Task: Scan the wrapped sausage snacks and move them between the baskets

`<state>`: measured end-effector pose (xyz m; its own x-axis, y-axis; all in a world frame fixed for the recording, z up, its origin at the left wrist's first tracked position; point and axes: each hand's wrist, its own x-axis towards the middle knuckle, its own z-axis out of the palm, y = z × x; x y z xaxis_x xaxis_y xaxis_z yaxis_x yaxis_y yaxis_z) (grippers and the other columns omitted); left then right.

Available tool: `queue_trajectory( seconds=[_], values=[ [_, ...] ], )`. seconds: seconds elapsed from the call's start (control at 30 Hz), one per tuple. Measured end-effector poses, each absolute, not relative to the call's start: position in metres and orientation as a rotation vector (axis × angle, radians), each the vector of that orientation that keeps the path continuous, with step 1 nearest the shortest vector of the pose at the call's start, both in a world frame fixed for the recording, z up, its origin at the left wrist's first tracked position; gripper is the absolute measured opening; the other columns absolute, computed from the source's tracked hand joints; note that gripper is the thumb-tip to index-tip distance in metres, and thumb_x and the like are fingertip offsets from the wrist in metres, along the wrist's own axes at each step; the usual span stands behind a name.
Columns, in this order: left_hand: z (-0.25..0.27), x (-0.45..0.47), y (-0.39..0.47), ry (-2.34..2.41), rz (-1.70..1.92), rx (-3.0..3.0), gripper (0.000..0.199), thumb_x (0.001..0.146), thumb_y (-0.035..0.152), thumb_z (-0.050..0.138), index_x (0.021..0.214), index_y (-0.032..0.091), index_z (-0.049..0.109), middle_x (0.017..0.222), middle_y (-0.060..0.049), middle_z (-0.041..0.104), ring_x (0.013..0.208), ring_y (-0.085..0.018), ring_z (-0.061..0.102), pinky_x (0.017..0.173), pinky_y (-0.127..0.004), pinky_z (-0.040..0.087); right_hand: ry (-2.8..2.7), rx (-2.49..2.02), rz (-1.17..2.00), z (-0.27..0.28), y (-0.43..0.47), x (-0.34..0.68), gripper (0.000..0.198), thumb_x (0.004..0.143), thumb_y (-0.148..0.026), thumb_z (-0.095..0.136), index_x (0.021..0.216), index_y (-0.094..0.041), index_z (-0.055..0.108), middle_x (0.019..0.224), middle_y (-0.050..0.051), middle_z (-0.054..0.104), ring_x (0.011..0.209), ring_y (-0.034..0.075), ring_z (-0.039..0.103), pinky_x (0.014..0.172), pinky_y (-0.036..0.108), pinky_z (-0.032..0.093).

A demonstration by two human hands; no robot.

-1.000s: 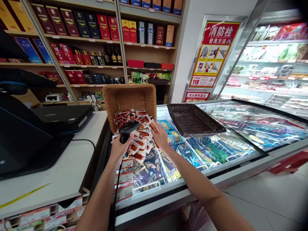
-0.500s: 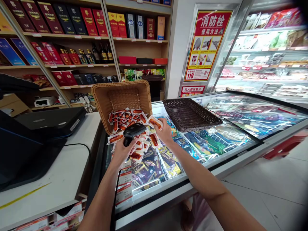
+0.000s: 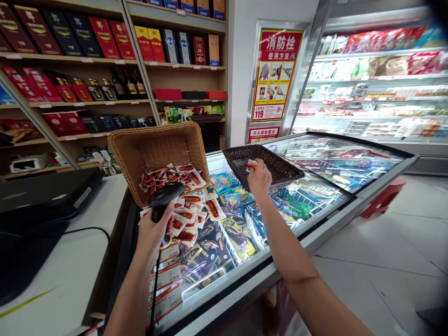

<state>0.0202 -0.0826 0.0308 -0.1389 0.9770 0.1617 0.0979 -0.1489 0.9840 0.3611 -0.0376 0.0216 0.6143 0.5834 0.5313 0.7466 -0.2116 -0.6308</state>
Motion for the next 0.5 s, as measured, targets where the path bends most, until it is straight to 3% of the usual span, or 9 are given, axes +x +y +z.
queue_trajectory(
  seconds=[0.1,0.17,0.27,0.33,0.4,0.5],
  values=[
    [0.038,0.015,-0.083,1.302,1.477,1.224,0.053,0.062,0.06,0.091,0.075,0.017,0.062,0.059,0.002,0.058,0.045,-0.01,0.048,0.042,-0.023,0.038,-0.888,-1.982,-0.225,0.017,-0.041,0.397,0.037,0.101,-0.012,0.047,0.135,-0.006,0.06,0.121,0.028,0.068,0.108,0.033,0.063,0.096,0.049,0.039],
    [0.04,0.014,-0.083,1.294,1.51,1.177,0.054,0.06,0.059,0.093,0.077,0.017,0.062,0.062,0.003,0.059,0.046,-0.01,0.049,0.042,-0.023,0.04,-0.836,-1.941,-0.327,0.014,-0.04,0.402,0.036,0.1,-0.013,0.048,0.132,-0.005,0.061,0.13,0.032,0.064,0.12,0.037,0.056,0.102,0.054,0.035],
    [0.041,0.015,-0.083,1.296,1.531,1.126,0.056,0.057,0.058,0.095,0.078,0.017,0.062,0.062,0.003,0.058,0.046,-0.009,0.048,0.042,-0.022,0.04,-0.974,-1.899,-0.443,0.013,-0.035,0.379,0.032,0.1,-0.021,0.053,0.126,-0.008,0.066,0.138,0.03,0.061,0.126,0.038,0.052,0.104,0.055,0.036],
    [0.039,0.016,-0.083,1.306,1.527,1.113,0.057,0.057,0.059,0.094,0.079,0.017,0.064,0.061,0.003,0.059,0.045,-0.009,0.048,0.042,-0.022,0.039,-1.254,-1.981,-0.291,0.011,-0.033,0.348,0.028,0.103,-0.03,0.055,0.113,-0.012,0.073,0.121,0.024,0.07,0.113,0.035,0.061,0.099,0.051,0.041],
    [0.038,0.018,-0.083,1.321,1.519,1.118,0.058,0.058,0.063,0.093,0.078,0.017,0.063,0.061,0.003,0.058,0.045,-0.009,0.048,0.041,-0.022,0.038,-1.552,-2.074,-0.069,0.007,-0.035,0.315,0.036,0.104,-0.044,0.058,0.096,-0.015,0.077,0.102,0.02,0.074,0.104,0.033,0.067,0.099,0.05,0.043],
    [0.038,0.02,-0.084,1.329,1.501,1.133,0.059,0.058,0.066,0.091,0.075,0.017,0.061,0.06,0.002,0.058,0.045,-0.01,0.049,0.042,-0.023,0.037,-1.835,-2.139,0.079,-0.002,-0.044,0.275,0.053,0.098,-0.064,0.062,0.087,-0.015,0.079,0.1,0.022,0.076,0.113,0.039,0.068,0.106,0.056,0.041]
  ],
)
